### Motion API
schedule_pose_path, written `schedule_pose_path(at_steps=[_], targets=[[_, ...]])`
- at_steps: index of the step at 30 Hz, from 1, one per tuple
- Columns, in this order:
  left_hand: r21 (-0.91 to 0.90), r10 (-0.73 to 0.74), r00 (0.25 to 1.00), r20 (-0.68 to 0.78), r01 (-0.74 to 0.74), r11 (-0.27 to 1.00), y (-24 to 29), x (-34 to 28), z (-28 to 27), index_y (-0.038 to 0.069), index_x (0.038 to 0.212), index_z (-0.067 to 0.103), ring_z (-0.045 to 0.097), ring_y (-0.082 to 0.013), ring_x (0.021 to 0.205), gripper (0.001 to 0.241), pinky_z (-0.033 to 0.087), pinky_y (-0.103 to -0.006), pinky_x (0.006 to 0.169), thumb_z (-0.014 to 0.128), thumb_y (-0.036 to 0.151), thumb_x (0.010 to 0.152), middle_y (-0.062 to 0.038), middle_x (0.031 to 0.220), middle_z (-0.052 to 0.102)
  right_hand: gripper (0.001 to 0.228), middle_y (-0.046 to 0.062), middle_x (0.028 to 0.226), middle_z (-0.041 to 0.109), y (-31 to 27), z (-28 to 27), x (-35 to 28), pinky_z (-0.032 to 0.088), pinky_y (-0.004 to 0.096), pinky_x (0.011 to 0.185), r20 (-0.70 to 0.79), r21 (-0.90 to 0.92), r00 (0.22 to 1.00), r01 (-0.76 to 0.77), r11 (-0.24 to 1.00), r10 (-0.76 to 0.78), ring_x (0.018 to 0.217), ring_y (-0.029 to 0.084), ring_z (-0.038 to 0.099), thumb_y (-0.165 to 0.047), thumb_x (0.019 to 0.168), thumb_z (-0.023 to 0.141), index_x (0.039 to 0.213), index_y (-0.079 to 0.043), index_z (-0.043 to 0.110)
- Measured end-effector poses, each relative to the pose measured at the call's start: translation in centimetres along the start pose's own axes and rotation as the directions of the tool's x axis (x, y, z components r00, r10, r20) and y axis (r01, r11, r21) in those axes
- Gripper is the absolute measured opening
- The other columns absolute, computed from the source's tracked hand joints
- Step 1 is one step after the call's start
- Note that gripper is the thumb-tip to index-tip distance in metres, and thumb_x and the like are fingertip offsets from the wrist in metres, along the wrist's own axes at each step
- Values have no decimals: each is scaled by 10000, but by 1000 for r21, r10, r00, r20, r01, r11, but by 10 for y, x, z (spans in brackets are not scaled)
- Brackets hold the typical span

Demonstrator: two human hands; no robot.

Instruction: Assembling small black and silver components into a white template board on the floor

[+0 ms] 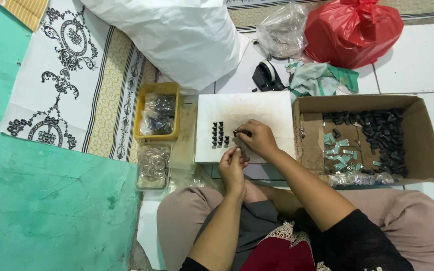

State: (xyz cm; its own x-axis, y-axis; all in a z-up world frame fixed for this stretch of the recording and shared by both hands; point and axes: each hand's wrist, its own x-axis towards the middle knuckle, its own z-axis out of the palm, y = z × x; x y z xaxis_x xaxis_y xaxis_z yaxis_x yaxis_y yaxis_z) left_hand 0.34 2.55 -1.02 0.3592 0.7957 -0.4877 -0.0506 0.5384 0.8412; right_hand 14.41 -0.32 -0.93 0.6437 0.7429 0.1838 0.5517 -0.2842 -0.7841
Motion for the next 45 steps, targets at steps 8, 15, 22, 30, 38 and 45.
schedule_pose_path(at_steps=[8,15,22,30,38,45], targets=[[2,-5,1000,-7,5,1000,-9,6,2,13,1115,719,725,-197,615,232,615,-241,545,714,139,920,-137,872,698,139,98,903,709,-2,19,19,584,422,772,64,-133,989,141,981,-134,885,326,708,-176,862,761,987,-120,780],[-11,-13,1000,-9,12,1000,3,-4,7,27,1094,724,733,-205,608,217,610,-242,543,717,134,905,-145,862,706,135,93,897,686,3,21,22,570,441,784,100,-135,980,183,974,-170,901,334,693,-205,877,733,995,-143,757],[5,-9,1000,-21,9,1000,-1,0,7,11,1115,726,739,-215,605,246,613,-251,546,723,119,895,-162,863,702,158,87,923,701,7,23,22,570,418,791,108,-129,980,178,976,-165,920,316,700,-192,858,747,1004,-134,763],[25,-13,1000,-15,14,1000,10,-8,10,4,1117,729,743,-227,610,249,623,-266,552,722,110,892,-174,872,709,211,63,969,719,8,22,22,586,400,812,105,-101,990,106,989,-95,952,295,709,-156,827,763,1037,-141,780],[412,110,988,109,-145,899,-3,-9,11,158,1099,784,761,-164,658,213,605,-243,582,735,217,901,-81,856,790,243,67,993,724,19,-38,-5,591,407,822,50,-148,997,71,986,-64,953,307,718,-138,817,761,1058,-141,783],[393,603,643,473,-766,509,-22,-26,16,130,1021,807,764,-245,698,197,603,-312,565,792,70,835,-81,862,789,273,115,992,744,108,-169,-63,585,460,849,12,-331,1000,-15,943,21,981,378,717,-108,799,774,1070,-144,794]])
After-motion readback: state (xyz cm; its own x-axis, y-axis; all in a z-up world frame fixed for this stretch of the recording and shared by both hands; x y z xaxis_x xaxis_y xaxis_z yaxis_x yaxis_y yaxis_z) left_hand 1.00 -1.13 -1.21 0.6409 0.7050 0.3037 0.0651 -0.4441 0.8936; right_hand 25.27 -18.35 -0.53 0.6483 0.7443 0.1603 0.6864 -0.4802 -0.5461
